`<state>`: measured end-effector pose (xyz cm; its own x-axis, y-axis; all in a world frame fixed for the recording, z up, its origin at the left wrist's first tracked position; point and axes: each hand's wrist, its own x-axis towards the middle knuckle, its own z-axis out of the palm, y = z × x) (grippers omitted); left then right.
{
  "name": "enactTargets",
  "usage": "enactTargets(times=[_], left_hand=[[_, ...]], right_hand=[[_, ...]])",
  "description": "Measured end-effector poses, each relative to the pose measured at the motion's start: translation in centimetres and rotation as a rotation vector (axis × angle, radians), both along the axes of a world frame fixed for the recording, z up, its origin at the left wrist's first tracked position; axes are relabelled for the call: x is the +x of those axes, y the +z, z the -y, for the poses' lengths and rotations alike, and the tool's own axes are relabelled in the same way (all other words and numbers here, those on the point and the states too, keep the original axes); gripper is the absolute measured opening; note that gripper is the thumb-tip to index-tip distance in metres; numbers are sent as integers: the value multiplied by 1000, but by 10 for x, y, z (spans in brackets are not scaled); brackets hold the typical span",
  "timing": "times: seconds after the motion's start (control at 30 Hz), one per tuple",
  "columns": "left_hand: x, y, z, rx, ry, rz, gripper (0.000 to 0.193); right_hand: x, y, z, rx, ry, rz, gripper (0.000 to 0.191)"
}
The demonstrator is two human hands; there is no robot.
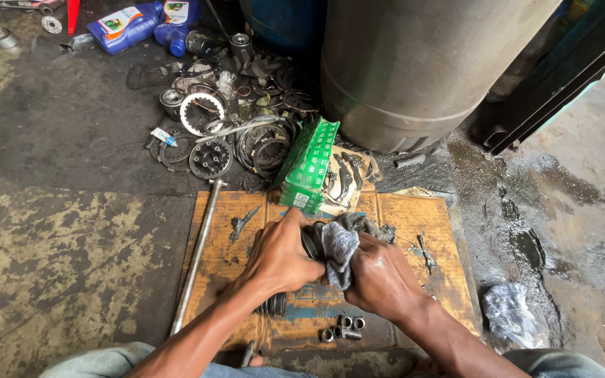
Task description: The person cleans a cylindrical mechanical part using a rag. They wipe the exterior and interior surfaces, rotate the part to access different areas, and repeatedly rub the surface to remove grime.
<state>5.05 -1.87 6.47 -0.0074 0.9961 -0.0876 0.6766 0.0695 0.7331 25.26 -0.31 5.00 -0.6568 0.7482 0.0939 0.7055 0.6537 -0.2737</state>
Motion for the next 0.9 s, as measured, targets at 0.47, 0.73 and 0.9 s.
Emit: enactTargets(times=[0.47,0.73,0.9], left_hand=[[-2,-5,1,-74,150,599,62],[-19,-8,-5,-390,19,1307,67],[-16,-19,-3,-406,65,1415,63]], right_hand=[[2,-4,-4,130,-114,-197,29],[13,8,-14,-645,-342,-553,49],[6,2,-12,-777,-378,-404,78]])
